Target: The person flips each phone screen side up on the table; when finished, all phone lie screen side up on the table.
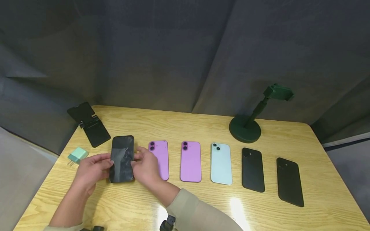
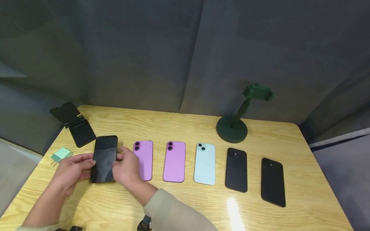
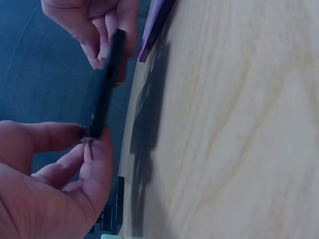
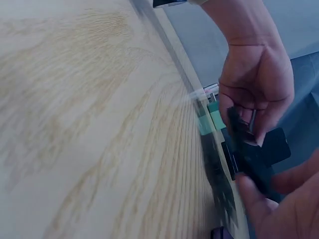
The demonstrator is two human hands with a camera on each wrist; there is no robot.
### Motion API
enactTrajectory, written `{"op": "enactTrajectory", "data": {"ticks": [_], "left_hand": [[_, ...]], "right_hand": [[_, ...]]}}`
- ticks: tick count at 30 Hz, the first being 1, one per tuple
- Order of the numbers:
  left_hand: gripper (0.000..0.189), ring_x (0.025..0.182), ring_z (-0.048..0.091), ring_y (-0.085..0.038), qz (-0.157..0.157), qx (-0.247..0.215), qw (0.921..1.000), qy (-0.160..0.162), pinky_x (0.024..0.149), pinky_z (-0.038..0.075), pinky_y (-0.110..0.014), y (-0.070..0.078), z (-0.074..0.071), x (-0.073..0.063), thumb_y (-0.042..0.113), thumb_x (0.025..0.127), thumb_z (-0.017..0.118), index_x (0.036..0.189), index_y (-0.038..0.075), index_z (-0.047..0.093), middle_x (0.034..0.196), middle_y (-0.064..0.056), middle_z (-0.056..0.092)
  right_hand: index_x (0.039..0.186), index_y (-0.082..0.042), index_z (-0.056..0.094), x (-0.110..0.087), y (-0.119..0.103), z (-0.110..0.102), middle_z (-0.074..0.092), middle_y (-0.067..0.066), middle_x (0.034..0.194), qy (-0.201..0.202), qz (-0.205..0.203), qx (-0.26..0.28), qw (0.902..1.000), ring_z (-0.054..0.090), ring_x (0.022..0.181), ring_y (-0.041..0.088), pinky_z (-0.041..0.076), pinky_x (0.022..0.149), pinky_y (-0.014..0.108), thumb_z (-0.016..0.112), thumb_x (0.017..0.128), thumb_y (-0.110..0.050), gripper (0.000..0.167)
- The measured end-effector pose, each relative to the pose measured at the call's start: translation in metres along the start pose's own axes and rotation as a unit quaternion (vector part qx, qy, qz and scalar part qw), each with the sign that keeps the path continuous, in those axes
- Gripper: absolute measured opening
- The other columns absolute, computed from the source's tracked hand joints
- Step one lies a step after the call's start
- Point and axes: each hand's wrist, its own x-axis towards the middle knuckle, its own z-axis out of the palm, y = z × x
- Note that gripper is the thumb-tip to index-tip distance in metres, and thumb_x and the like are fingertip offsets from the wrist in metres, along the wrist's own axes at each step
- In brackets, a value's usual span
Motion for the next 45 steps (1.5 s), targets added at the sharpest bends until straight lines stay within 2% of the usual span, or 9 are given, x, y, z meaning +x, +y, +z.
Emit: {"op": "enactTrajectory", "data": {"ticks": [5,9,13,17,23,30,34,38,45], "left_hand": [[0.044,0.084,0.064,-0.013,-0.002,0.034,0.9994,0.007,0.07,0.058,-0.034,-0.003,0.001,-0.001,-0.003,0.097,0.057,0.137,-0.015,0.047,0.105,-0.015,0.064],[0.041,0.085,0.064,-0.017,-0.004,0.058,0.9982,0.012,0.069,0.058,-0.034,-0.004,0.001,-0.002,-0.001,0.097,0.057,0.136,-0.015,0.049,0.108,-0.02,0.062],[0.04,0.084,0.063,-0.018,-0.01,0.078,0.9968,0.013,0.067,0.058,-0.034,-0.007,0.0,0.0,-0.001,0.098,0.057,0.135,-0.015,0.049,0.107,-0.02,0.062],[0.04,0.085,0.063,-0.02,-0.015,0.086,0.9961,0.013,0.066,0.058,-0.035,-0.01,-0.001,0.001,-0.002,0.097,0.057,0.134,-0.016,0.05,0.107,-0.021,0.062],[0.04,0.088,0.066,-0.023,-0.023,0.1,0.9945,0.019,0.068,0.058,-0.037,-0.012,-0.001,0.002,-0.002,0.095,0.06,0.132,-0.016,0.053,0.11,-0.025,0.065],[0.039,0.093,0.066,-0.029,-0.025,0.121,0.9922,0.013,0.069,0.059,-0.039,-0.012,-0.002,0.003,0.0,0.096,0.059,0.132,-0.016,0.053,0.116,-0.028,0.062],[0.039,0.092,0.067,-0.032,-0.018,0.139,0.99,0.013,0.067,0.059,-0.04,-0.011,-0.001,0.003,-0.001,0.095,0.059,0.13,-0.017,0.053,0.116,-0.031,0.06],[0.038,0.09,0.067,-0.032,-0.015,0.16,0.9867,0.024,0.066,0.059,-0.039,-0.009,0.003,0.003,-0.001,0.094,0.061,0.129,-0.015,0.055,0.11,-0.028,0.063],[0.034,0.083,0.066,-0.027,-0.01,0.157,0.9871,0.03,0.065,0.059,-0.038,-0.009,0.003,0.004,-0.005,0.092,0.06,0.124,-0.014,0.059,0.103,-0.023,0.064]], "right_hand": [[0.134,0.006,0.057,0.002,0.003,-0.001,0.07,0.013,0.105,-0.045,-0.005,-0.049,0.9978,0.068,0.09,0.016,0.054,0.078,0.024,0.063,0.083,0.013,0.051],[0.135,0.004,0.056,0.002,0.004,-0.001,0.065,0.009,0.105,-0.07,0.028,-0.029,0.9967,0.065,0.088,0.016,0.054,0.077,0.027,0.066,0.085,0.009,0.051],[0.134,0.001,0.058,0.003,0.001,-0.001,0.063,0.006,0.105,-0.078,0.042,-0.055,0.9945,0.062,0.09,0.014,0.051,0.081,0.029,0.069,0.085,0.004,0.051],[0.136,0.003,0.056,0.005,-0.001,-0.002,0.065,0.009,0.109,-0.093,0.05,-0.067,0.9922,0.062,0.096,0.016,0.05,0.086,0.029,0.07,0.085,0.003,0.054],[0.139,0.005,0.054,0.004,0.001,-0.002,0.061,0.012,0.116,-0.109,0.077,-0.032,0.9906,0.06,0.101,0.019,0.056,0.074,0.032,0.063,0.084,0.01,0.056],[0.139,0.006,0.053,0.003,0.0,-0.003,0.063,0.011,0.115,-0.117,0.056,-0.045,0.9905,0.061,0.1,0.017,0.054,0.075,0.029,0.063,0.088,0.005,0.053],[0.138,0.006,0.055,0.0,0.0,-0.006,0.065,0.012,0.115,-0.102,0.035,-0.065,0.9921,0.063,0.101,0.017,0.054,0.077,0.028,0.061,0.086,0.004,0.052],[0.134,0.007,0.058,-0.001,0.0,-0.007,0.068,0.013,0.116,-0.089,0.017,-0.077,0.9928,0.064,0.108,0.021,0.051,0.087,0.028,0.061,0.085,0.004,0.049],[0.137,0.006,0.056,-0.003,0.0,-0.008,0.065,0.015,0.123,-0.103,0.005,-0.111,0.9884,0.063,0.113,0.024,0.05,0.093,0.029,0.065,0.089,0.002,0.049]]}}
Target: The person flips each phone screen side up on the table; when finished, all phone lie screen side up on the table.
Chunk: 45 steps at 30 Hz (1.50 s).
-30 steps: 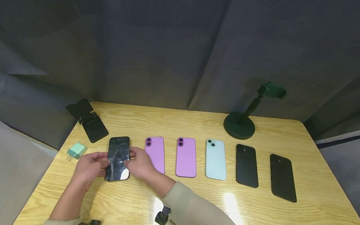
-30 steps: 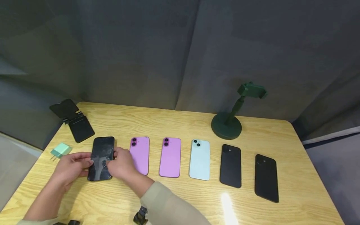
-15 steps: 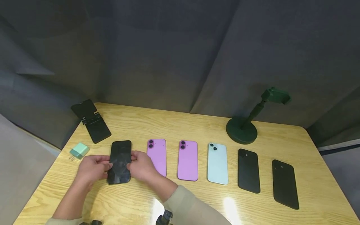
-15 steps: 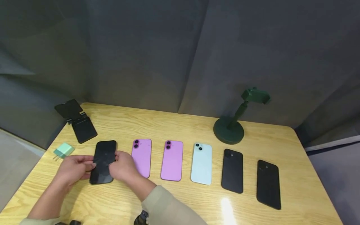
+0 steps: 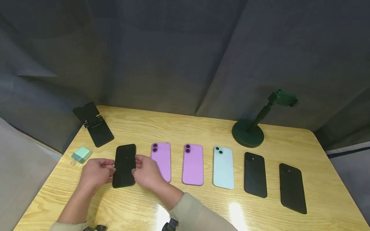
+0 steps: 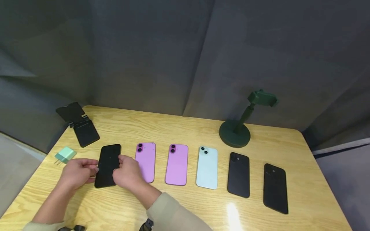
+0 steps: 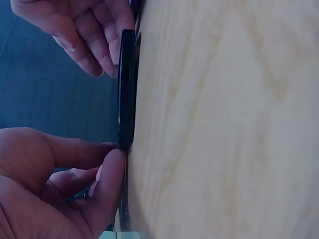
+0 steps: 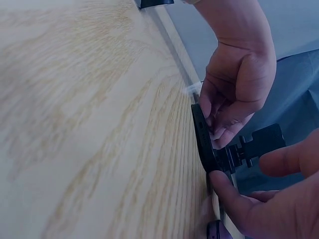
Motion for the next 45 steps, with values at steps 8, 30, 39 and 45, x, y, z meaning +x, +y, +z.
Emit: {"op": "enactTrajectory", "data": {"ticks": [8,30,39,45], "left_hand": [[0.034,0.085,0.066,-0.026,0.004,-0.009,0.9998,-0.015,0.067,0.059,-0.038,0.0,-0.004,0.0,-0.003,0.093,0.063,0.125,-0.013,0.059,0.106,-0.022,0.065],[0.047,0.086,0.066,-0.026,0.095,-0.063,0.9875,-0.108,0.074,0.058,-0.04,0.058,0.041,-0.013,0.002,0.09,0.072,0.131,-0.013,0.055,0.107,-0.019,0.061],[0.059,0.112,0.059,-0.032,0.11,-0.039,0.9863,-0.116,0.089,0.053,-0.04,0.067,0.063,-0.01,0.011,0.089,0.074,0.139,-0.01,0.05,0.129,-0.023,0.059],[0.063,0.116,0.057,-0.036,0.074,-0.018,0.9922,-0.098,0.088,0.053,-0.042,0.065,0.072,-0.01,0.012,0.088,0.074,0.141,-0.01,0.047,0.129,-0.024,0.057]], "right_hand": [[0.142,-0.001,0.054,-0.003,0.0,-0.004,0.062,0.011,0.129,-0.003,0.011,-0.009,0.9999,0.061,0.113,0.022,0.051,0.09,0.031,0.068,0.09,-0.003,0.054],[0.145,0.002,0.046,-0.012,0.016,-0.083,0.061,0.012,0.124,0.078,-0.017,-0.05,0.9956,0.061,0.108,0.024,0.052,0.09,0.037,0.069,0.087,0.003,0.063],[0.144,0.003,0.049,-0.015,0.026,-0.093,0.061,0.015,0.129,0.056,-0.02,-0.079,0.9951,0.06,0.113,0.027,0.052,0.091,0.036,0.071,0.089,-0.003,0.059],[0.143,0.007,0.047,-0.015,0.027,-0.094,0.06,0.018,0.127,0.049,-0.022,-0.109,0.9926,0.06,0.108,0.026,0.051,0.091,0.037,0.071,0.089,-0.002,0.06]]}}
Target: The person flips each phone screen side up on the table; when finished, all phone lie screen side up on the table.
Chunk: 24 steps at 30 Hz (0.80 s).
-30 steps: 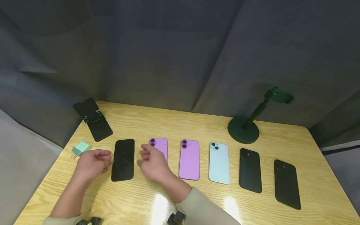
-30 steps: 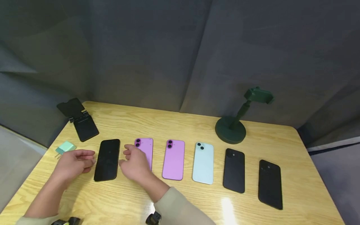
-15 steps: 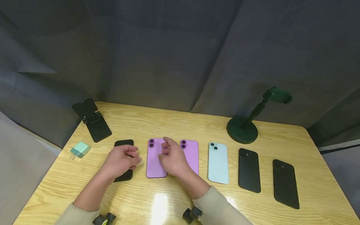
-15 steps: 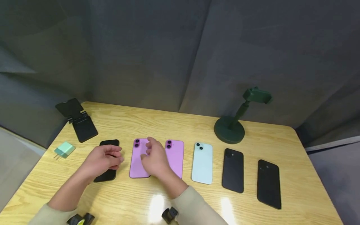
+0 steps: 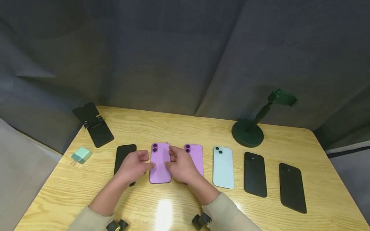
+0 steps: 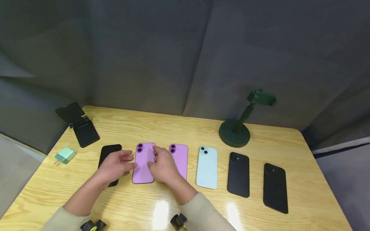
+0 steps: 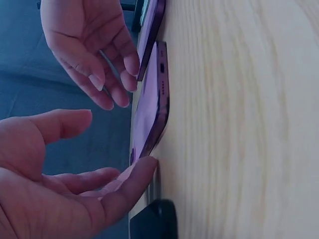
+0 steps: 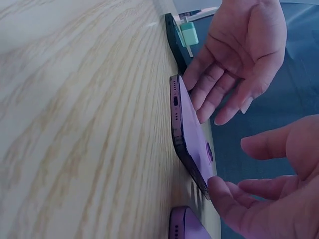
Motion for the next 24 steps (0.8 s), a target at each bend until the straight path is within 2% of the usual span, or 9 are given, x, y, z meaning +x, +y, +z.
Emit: {"op": "enactTrajectory", "data": {"ticks": [5,10,13,19,24], "left_hand": [[0.06,0.115,0.057,-0.037,-0.01,-0.014,0.9997,0.015,0.087,0.054,-0.044,0.0,0.005,0.001,0.01,0.089,0.072,0.139,-0.011,0.047,0.128,-0.026,0.057],[0.058,0.109,0.059,-0.038,-0.021,-0.076,0.9967,0.017,0.079,0.057,-0.041,0.002,0.011,0.001,0.003,0.091,0.068,0.14,-0.014,0.043,0.128,-0.03,0.052],[0.057,0.108,0.06,-0.038,-0.029,-0.097,0.9947,0.018,0.079,0.057,-0.041,0.002,0.014,0.002,0.001,0.091,0.066,0.141,-0.015,0.042,0.126,-0.03,0.052],[0.054,0.107,0.059,-0.036,-0.045,-0.123,0.991,0.03,0.081,0.056,-0.042,0.005,0.018,0.004,0.002,0.093,0.062,0.141,-0.012,0.043,0.125,-0.028,0.054],[0.054,0.106,0.059,-0.035,-0.057,-0.124,0.9895,0.046,0.083,0.056,-0.041,0.005,0.02,0.004,-0.002,0.091,0.062,0.141,-0.011,0.044,0.126,-0.028,0.053]], "right_hand": [[0.142,0.009,0.047,-0.001,0.0,0.0,0.059,0.019,0.128,-0.013,0.0,-0.014,0.9998,0.06,0.111,0.028,0.05,0.093,0.039,0.071,0.089,-0.005,0.06],[0.143,0.009,0.046,-0.002,0.001,0.0,0.058,0.02,0.132,-0.018,0.015,0.002,0.9997,0.061,0.112,0.03,0.052,0.09,0.038,0.072,0.088,-0.005,0.062],[0.144,0.008,0.044,-0.001,0.001,0.0,0.056,0.02,0.135,-0.017,0.027,0.01,0.9994,0.062,0.111,0.031,0.054,0.087,0.036,0.071,0.088,-0.004,0.064],[0.139,0.008,0.051,0.001,0.002,0.006,0.059,0.021,0.131,0.017,0.023,-0.002,0.9996,0.065,0.107,0.029,0.055,0.083,0.035,0.066,0.084,0.004,0.056],[0.136,0.008,0.055,0.004,0.0,0.011,0.06,0.021,0.126,0.035,0.017,-0.038,0.9985,0.061,0.101,0.027,0.053,0.084,0.036,0.064,0.077,0.008,0.06]]}}
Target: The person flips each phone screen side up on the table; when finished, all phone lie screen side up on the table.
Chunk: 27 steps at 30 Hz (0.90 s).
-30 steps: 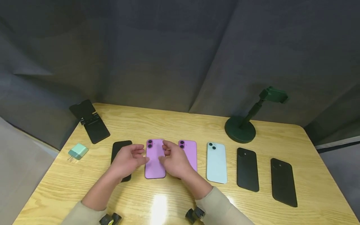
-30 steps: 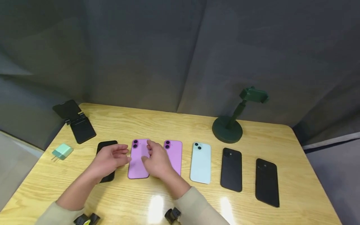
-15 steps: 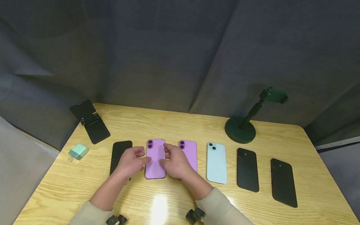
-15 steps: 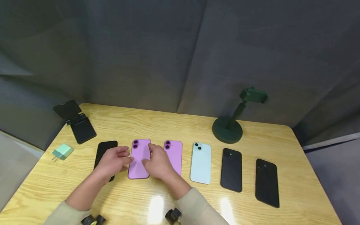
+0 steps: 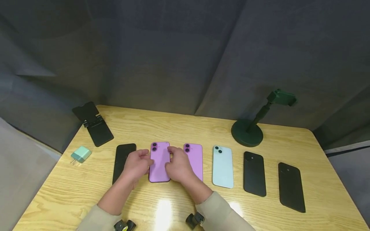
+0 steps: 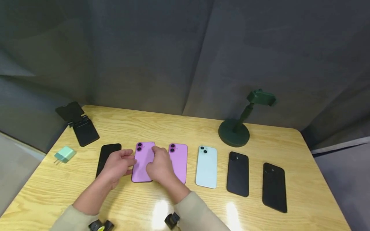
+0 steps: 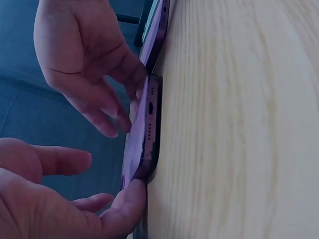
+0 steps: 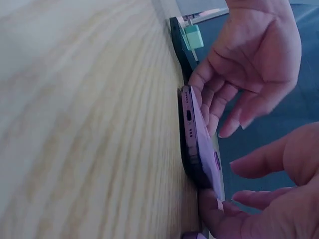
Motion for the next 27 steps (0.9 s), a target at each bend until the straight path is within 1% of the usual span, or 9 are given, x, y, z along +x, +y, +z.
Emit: {"op": "enactTrajectory", "data": {"ticks": [2,3,6,9,13,16,21,23,27], "left_hand": [[0.054,0.105,0.06,-0.035,-0.001,0.003,1.0,-0.001,0.082,0.056,-0.04,-0.0004,-0.0001,0.0002,-0.004,0.09,0.062,0.141,-0.012,0.044,0.126,-0.028,0.053],[0.055,0.106,0.06,-0.035,-0.002,0.003,1.0,-0.004,0.082,0.056,-0.04,-0.0005,-0.0001,0.0002,-0.005,0.089,0.062,0.141,-0.012,0.044,0.126,-0.028,0.054],[0.057,0.105,0.061,-0.034,-0.005,-0.001,0.9999,-0.015,0.081,0.056,-0.039,-0.0016,-0.0004,0.0006,-0.007,0.088,0.063,0.14,-0.013,0.044,0.126,-0.027,0.054],[0.058,0.105,0.061,-0.033,-0.007,-0.014,0.9996,-0.022,0.081,0.056,-0.039,-0.002,-0.0008,0.001,-0.009,0.086,0.064,0.14,-0.013,0.043,0.127,-0.027,0.055],[0.061,0.104,0.06,-0.032,-0.011,-0.046,0.9987,-0.017,0.081,0.056,-0.039,-0.0031,-0.0015,0.0012,-0.011,0.085,0.063,0.142,-0.014,0.04,0.127,-0.027,0.054],[0.06,0.102,0.059,-0.031,-0.019,-0.079,0.9966,-0.012,0.082,0.055,-0.04,-0.0042,-0.002,0.0009,-0.013,0.086,0.06,0.142,-0.015,0.038,0.127,-0.027,0.053],[0.05,0.095,0.058,-0.025,-0.026,-0.121,0.9923,-0.006,0.077,0.053,-0.034,-0.0034,-0.0038,0.0008,-0.014,0.088,0.055,0.138,-0.014,0.046,0.126,-0.025,0.056],[0.047,0.092,0.058,-0.023,-0.021,-0.133,0.9908,-0.01,0.075,0.052,-0.032,-0.0021,-0.0053,0.0005,-0.015,0.09,0.054,0.136,-0.014,0.048,0.124,-0.024,0.057],[0.04,0.091,0.06,-0.022,-0.01,-0.165,0.9856,-0.035,0.075,0.053,-0.029,0.001,-0.0075,0.0006,-0.014,0.093,0.052,0.133,-0.014,0.049,0.117,-0.023,0.059]], "right_hand": [[0.136,0.008,0.055,0.0013,-0.0009,-0.0005,0.059,0.022,0.127,0.0,0.003,-0.007,1.0,0.059,0.102,0.027,0.052,0.085,0.037,0.062,0.073,0.011,0.063],[0.136,0.008,0.055,0.0018,-0.0011,-0.0009,0.058,0.023,0.128,-0.003,0.009,-0.002,1.0,0.06,0.1,0.026,0.053,0.083,0.036,0.062,0.072,0.012,0.065],[0.139,0.005,0.053,0.0024,-0.0009,-0.002,0.058,0.022,0.131,-0.011,0.031,0.03,0.999,0.062,0.087,0.022,0.055,0.072,0.034,0.061,0.071,0.016,0.069],[0.141,0.003,0.052,0.0027,-0.0015,-0.0035,0.06,0.02,0.127,-0.009,0.042,0.073,0.9964,0.064,0.081,0.02,0.056,0.065,0.031,0.063,0.073,0.018,0.071],[0.14,0.002,0.053,0.0036,-0.0022,-0.0051,0.064,0.018,0.117,0.004,0.036,0.105,0.9939,0.066,0.091,0.023,0.057,0.07,0.03,0.066,0.074,0.018,0.069],[0.138,0.001,0.055,0.0039,-0.0013,-0.0058,0.064,0.017,0.115,0.011,0.044,0.122,0.9915,0.067,0.091,0.024,0.057,0.07,0.031,0.068,0.074,0.017,0.068],[0.135,0.002,0.058,0.0034,0.0011,-0.006,0.063,0.016,0.117,0.022,0.055,0.153,0.9865,0.067,0.09,0.023,0.057,0.071,0.03,0.07,0.074,0.017,0.064],[0.135,0.002,0.059,0.0026,0.0018,-0.0056,0.063,0.016,0.119,0.023,0.055,0.159,0.9855,0.067,0.092,0.023,0.058,0.071,0.03,0.071,0.076,0.016,0.062],[0.134,0.002,0.059,0.0003,0.0018,-0.0065,0.063,0.016,0.121,0.027,0.045,0.138,0.9891,0.068,0.086,0.019,0.057,0.066,0.029,0.077,0.081,0.006,0.056]]}}
